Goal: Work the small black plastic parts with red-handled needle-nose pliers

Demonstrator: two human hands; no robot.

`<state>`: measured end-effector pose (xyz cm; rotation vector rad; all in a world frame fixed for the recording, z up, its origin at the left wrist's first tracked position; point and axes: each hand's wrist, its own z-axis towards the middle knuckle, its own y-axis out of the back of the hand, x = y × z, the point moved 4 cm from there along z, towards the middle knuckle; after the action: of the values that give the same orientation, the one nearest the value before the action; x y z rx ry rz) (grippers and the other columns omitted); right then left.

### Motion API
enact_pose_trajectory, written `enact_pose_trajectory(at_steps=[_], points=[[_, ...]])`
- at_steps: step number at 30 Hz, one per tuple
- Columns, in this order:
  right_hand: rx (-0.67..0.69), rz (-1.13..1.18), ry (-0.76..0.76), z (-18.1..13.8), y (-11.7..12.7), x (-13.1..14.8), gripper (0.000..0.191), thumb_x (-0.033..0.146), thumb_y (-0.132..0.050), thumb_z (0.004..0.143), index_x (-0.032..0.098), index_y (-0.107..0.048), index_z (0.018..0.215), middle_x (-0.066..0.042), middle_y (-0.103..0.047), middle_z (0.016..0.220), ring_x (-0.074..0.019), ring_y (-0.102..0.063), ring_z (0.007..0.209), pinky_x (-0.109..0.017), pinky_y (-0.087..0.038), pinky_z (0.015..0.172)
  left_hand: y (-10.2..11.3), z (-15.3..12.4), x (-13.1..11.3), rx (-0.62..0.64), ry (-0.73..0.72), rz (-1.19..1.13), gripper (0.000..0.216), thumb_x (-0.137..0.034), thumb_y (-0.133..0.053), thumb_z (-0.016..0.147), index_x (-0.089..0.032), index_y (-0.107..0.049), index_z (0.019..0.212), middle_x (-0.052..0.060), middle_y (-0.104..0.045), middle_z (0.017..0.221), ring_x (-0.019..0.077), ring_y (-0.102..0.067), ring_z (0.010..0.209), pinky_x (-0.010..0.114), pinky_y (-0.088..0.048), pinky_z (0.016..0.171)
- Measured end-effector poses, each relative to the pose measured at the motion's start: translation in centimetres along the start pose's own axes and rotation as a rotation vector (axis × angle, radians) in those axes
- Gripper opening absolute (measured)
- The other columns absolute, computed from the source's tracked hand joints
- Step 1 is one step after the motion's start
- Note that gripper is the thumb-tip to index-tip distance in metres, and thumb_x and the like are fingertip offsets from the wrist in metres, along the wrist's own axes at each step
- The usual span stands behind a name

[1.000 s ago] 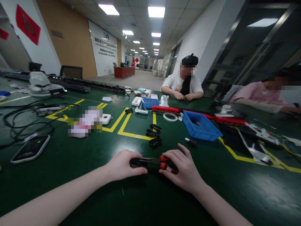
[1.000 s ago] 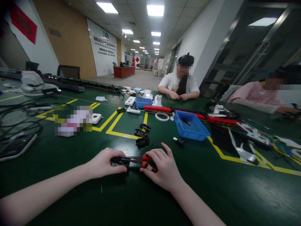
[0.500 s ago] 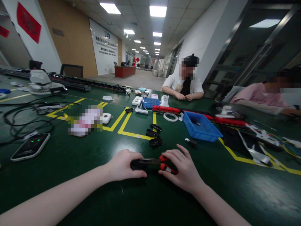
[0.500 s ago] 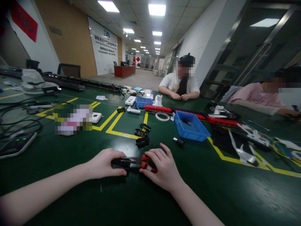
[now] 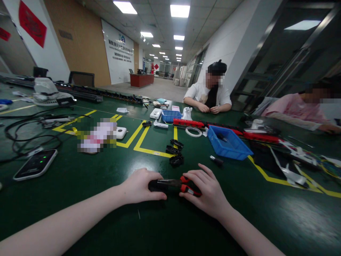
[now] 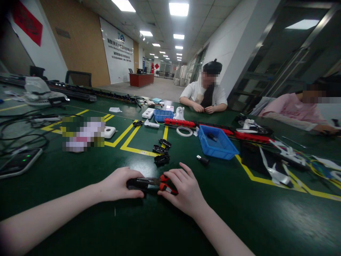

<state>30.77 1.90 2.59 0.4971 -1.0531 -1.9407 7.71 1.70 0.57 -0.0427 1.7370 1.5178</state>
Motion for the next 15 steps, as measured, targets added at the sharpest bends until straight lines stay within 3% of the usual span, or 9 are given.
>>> enact_pose_trajectory(at_steps=[6, 15], points=[[0.004, 0.015, 0.008, 0.06, -0.1, -0.02, 0.042, 0.045, -0.073, 0.086, 0.019, -0.06, 0.117, -0.008, -0.074, 0.103, -0.0243, -0.071, 0.097, -0.054, -0.045, 0.108, -0.21, -0.12, 0.17, 0.008, -0.002, -0.069, 0.041, -0.059, -0.07, 0.085, -0.022, -0.075, 0.102, 0.002, -0.074, 0.086, 0.0197, -0.066, 0.075, 0.027, -0.037, 0.066], [0.009, 0.026, -0.01, 0.13, -0.02, 0.1, 0.042, 0.045, -0.073, 0.086, 0.019, -0.06, 0.116, -0.008, -0.074, 0.102, -0.0244, -0.07, 0.095, -0.055, -0.044, 0.106, -0.03, 0.03, 0.15, 0.028, 0.01, -0.051, 0.044, -0.062, -0.068, 0.085, -0.02, -0.074, 0.094, 0.003, -0.073, 0.083, 0.019, -0.064, 0.073, 0.027, -0.035, 0.064]])
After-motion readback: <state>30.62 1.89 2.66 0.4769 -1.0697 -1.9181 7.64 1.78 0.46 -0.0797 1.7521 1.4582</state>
